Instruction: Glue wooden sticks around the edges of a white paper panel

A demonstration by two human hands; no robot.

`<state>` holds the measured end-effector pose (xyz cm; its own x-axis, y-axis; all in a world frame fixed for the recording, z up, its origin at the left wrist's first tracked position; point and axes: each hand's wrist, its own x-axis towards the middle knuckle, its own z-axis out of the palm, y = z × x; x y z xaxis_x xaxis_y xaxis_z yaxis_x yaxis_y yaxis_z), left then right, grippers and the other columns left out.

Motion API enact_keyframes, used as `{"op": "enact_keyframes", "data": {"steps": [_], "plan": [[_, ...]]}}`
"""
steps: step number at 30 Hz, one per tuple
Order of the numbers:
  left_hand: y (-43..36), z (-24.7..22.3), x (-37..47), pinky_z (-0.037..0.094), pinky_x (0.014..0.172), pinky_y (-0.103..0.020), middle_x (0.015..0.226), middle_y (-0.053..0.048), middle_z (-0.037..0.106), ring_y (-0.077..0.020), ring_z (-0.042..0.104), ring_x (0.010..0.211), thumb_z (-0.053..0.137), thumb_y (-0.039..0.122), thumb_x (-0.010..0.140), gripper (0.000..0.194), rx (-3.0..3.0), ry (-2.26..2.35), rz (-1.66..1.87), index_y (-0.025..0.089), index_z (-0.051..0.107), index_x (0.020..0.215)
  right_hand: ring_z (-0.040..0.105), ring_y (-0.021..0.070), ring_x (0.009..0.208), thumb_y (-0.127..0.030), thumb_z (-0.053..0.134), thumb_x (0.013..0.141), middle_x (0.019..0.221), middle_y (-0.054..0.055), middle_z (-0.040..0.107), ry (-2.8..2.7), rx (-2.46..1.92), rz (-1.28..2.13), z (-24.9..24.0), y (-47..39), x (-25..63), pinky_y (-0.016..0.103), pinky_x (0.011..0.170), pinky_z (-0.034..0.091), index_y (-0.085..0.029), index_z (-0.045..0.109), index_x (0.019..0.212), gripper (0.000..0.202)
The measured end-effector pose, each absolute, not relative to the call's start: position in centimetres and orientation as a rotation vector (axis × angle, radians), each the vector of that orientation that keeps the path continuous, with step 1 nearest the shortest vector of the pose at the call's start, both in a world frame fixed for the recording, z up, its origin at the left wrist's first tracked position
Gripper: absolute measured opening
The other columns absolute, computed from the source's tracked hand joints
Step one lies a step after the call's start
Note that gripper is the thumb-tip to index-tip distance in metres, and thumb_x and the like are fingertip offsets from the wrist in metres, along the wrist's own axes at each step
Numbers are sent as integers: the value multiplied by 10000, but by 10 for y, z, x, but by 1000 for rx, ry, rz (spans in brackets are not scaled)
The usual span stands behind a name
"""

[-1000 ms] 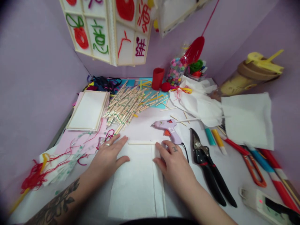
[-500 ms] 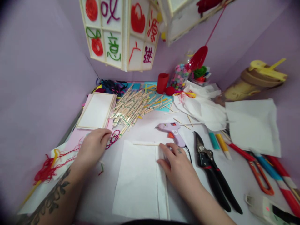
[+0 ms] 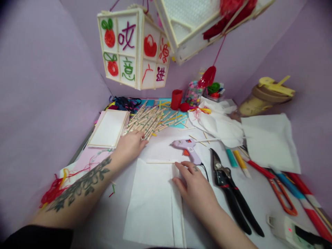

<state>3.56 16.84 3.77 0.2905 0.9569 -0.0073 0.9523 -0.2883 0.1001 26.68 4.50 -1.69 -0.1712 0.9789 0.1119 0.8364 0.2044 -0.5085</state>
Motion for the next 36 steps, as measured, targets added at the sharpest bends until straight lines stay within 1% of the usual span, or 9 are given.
{"op": "enact_keyframes", "data": {"steps": [6,9,13,16,19,23,27,32,36], "plan": [[217,31,69,467,737,-325,928,-179,677,-274,646,886,487,268,855,282,2364,1839,-90,79,686,916,612,264,1001,-329,501,877,1182,129,596,-2012,-1672,509,-12,45,267,424,834,525,-196,623,1166,341],[204,46,71,442,712,-293,838,-104,689,-226,637,822,499,287,854,235,2308,1715,108,140,683,849,618,227,900,-346,536,865,1105,110,615,-1813,-1638,623,-6,47,272,391,792,523,-204,601,1182,354],[141,67,71,404,665,-261,812,-11,668,-170,595,774,511,362,885,216,2250,1317,207,207,641,809,545,136,623,-408,582,857,784,21,582,-1249,-1403,982,0,51,280,254,541,461,-213,523,1247,441],[95,63,68,399,691,-266,790,-18,654,-174,583,794,519,286,887,170,2204,1176,107,196,620,783,449,90,512,-419,600,859,615,-29,490,-882,-1236,1143,3,51,282,203,465,366,-195,609,1057,299],[74,47,64,400,707,-267,802,-15,649,-167,578,797,508,245,891,146,2118,1155,167,194,604,793,438,73,474,-400,689,798,562,-30,493,-721,-1241,1196,6,49,277,191,441,344,-167,638,850,244],[70,32,62,400,718,-271,790,-15,640,-164,574,790,496,226,891,154,2053,1163,271,190,590,774,454,78,425,-444,753,712,543,-20,533,-678,-1247,1357,7,47,264,196,391,342,-150,653,787,320],[72,32,65,401,709,-265,779,-10,645,-159,582,776,500,228,885,155,1999,1132,284,190,590,765,490,90,431,-468,737,724,546,-17,553,-758,-1217,1520,2,44,252,211,412,386,-145,655,809,344],[80,38,63,403,697,-258,775,3,653,-155,592,783,499,235,889,169,2000,1157,246,192,596,757,453,76,442,-521,692,758,604,-25,551,-708,-1132,1330,8,49,260,198,410,348,-171,623,973,416],[87,38,57,418,734,-261,814,13,670,-151,602,815,517,263,897,168,2067,1152,215,204,626,782,406,59,417,-454,691,783,550,-41,514,-654,-1182,1090,14,55,276,178,394,294,-181,594,804,290]]}}
